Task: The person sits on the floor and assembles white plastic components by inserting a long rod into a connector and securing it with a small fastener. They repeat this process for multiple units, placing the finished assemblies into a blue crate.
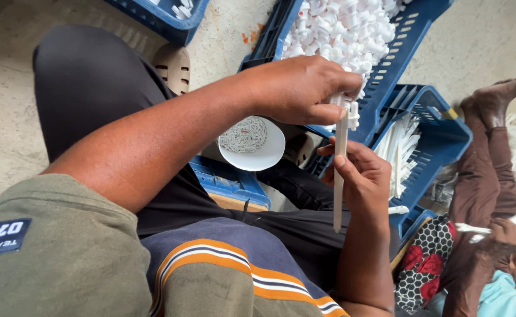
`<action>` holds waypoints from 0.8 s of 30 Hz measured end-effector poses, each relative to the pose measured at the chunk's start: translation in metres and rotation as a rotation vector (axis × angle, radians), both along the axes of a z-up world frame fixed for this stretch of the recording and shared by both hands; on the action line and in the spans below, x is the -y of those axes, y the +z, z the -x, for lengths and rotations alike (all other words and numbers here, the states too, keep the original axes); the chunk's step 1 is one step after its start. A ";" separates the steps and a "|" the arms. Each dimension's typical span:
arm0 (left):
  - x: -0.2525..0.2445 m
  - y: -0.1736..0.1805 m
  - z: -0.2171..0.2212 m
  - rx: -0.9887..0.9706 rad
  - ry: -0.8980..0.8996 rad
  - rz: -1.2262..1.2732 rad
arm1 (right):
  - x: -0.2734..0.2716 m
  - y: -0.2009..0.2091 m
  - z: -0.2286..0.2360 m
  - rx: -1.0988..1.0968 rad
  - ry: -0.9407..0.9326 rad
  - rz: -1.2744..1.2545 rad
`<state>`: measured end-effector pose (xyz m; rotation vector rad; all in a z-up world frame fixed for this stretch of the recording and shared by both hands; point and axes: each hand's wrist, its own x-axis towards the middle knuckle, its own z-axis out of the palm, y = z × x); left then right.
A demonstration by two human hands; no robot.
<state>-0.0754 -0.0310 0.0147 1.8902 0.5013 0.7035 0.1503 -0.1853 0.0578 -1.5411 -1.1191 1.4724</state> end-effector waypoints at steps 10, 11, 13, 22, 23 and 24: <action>-0.002 -0.001 -0.011 -0.044 0.065 -0.142 | -0.002 -0.006 -0.011 0.022 -0.020 0.012; -0.003 -0.001 -0.011 -0.051 0.077 -0.146 | -0.004 -0.007 -0.011 0.021 -0.020 0.013; -0.003 -0.002 -0.012 -0.074 0.067 -0.103 | -0.004 -0.007 -0.012 0.002 -0.026 0.031; -0.004 -0.010 -0.015 -0.091 0.037 -0.008 | -0.006 -0.009 -0.016 -0.016 -0.005 0.155; -0.004 -0.011 -0.016 -0.103 0.025 0.018 | -0.006 -0.009 -0.017 -0.037 0.003 0.176; -0.002 -0.010 -0.016 -0.125 -0.003 0.051 | -0.006 -0.008 -0.018 -0.058 0.010 0.197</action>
